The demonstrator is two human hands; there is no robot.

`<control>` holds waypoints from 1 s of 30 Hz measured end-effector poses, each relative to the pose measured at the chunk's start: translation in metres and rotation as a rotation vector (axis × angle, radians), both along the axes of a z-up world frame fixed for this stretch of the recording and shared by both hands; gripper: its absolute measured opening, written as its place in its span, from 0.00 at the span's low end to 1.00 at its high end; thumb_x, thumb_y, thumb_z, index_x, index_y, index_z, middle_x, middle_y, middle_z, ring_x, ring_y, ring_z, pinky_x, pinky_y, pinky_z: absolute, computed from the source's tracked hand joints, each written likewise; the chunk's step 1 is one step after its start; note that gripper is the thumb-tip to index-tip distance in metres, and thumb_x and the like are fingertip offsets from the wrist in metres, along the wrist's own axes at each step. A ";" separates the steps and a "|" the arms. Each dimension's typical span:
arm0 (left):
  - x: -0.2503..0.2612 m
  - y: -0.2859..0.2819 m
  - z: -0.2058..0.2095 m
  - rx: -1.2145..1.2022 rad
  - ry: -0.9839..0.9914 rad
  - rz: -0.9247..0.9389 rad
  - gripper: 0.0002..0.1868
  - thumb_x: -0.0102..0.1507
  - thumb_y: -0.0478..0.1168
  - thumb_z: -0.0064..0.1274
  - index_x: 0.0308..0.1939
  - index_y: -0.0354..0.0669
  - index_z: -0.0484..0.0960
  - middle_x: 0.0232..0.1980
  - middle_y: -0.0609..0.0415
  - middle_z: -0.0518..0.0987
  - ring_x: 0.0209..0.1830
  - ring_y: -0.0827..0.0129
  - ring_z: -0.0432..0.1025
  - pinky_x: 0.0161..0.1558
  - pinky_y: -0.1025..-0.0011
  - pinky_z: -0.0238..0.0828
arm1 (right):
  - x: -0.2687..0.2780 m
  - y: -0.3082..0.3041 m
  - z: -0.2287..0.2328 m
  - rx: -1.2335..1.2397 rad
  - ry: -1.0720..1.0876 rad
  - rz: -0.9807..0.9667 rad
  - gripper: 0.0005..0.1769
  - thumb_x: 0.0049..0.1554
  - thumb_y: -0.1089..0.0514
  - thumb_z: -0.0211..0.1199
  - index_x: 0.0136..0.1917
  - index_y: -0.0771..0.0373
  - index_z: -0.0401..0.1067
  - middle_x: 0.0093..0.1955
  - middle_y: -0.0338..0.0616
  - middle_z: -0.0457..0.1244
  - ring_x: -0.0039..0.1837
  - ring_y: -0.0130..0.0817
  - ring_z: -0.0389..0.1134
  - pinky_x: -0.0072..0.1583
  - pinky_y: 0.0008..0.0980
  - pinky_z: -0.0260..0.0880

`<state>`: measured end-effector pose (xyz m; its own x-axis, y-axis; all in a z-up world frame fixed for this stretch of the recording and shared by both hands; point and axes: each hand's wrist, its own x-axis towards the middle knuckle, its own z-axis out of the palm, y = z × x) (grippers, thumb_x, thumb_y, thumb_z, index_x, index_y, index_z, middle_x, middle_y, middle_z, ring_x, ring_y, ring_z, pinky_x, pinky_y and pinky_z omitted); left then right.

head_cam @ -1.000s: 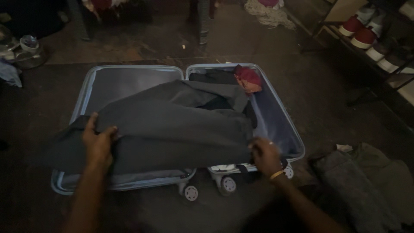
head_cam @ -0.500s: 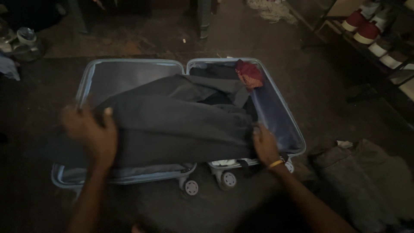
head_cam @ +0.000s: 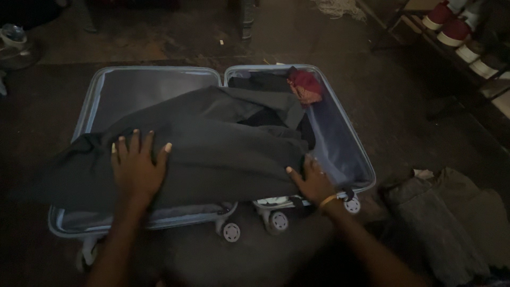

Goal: The person takes a garment out of a suitcase, folds it, rolls it into a bundle, and sets it aside before reaching for other clothes in the suitcase.

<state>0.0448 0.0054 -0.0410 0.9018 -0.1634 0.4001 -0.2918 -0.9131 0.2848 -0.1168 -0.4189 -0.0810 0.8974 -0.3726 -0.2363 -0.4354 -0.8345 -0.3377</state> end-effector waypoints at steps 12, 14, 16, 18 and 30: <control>-0.017 -0.037 0.023 -0.059 -0.133 -0.381 0.29 0.67 0.57 0.46 0.70 0.50 0.73 0.73 0.39 0.66 0.74 0.45 0.58 0.72 0.47 0.45 | -0.011 0.009 0.003 0.006 -0.136 0.109 0.41 0.63 0.30 0.42 0.79 0.56 0.56 0.80 0.60 0.51 0.80 0.54 0.51 0.76 0.50 0.48; -0.019 -0.037 0.022 -0.076 -0.103 -0.359 0.29 0.68 0.57 0.46 0.70 0.52 0.72 0.73 0.42 0.67 0.75 0.48 0.59 0.73 0.49 0.46 | -0.009 0.010 0.007 0.026 -0.143 0.105 0.41 0.63 0.30 0.41 0.78 0.57 0.57 0.79 0.61 0.51 0.80 0.55 0.52 0.76 0.48 0.50; -0.018 -0.038 0.024 -0.089 -0.073 -0.334 0.28 0.68 0.58 0.45 0.70 0.54 0.72 0.74 0.45 0.69 0.75 0.51 0.60 0.75 0.50 0.46 | -0.008 0.011 0.009 0.041 -0.087 0.046 0.42 0.62 0.29 0.43 0.78 0.57 0.58 0.79 0.59 0.52 0.80 0.53 0.51 0.77 0.47 0.49; -0.016 -0.042 0.027 -0.110 -0.103 -0.303 0.27 0.67 0.57 0.47 0.65 0.49 0.78 0.66 0.44 0.74 0.68 0.50 0.65 0.68 0.46 0.51 | -0.006 0.012 0.006 0.045 -0.122 0.050 0.41 0.62 0.30 0.44 0.77 0.58 0.60 0.78 0.59 0.53 0.80 0.53 0.52 0.76 0.45 0.52; 0.074 -0.097 0.045 -0.144 -0.415 -0.104 0.20 0.62 0.47 0.55 0.46 0.32 0.83 0.64 0.32 0.71 0.69 0.40 0.62 0.69 0.44 0.51 | -0.001 0.014 0.010 0.050 -0.077 -0.047 0.38 0.61 0.32 0.50 0.73 0.60 0.65 0.74 0.54 0.59 0.74 0.52 0.62 0.71 0.42 0.62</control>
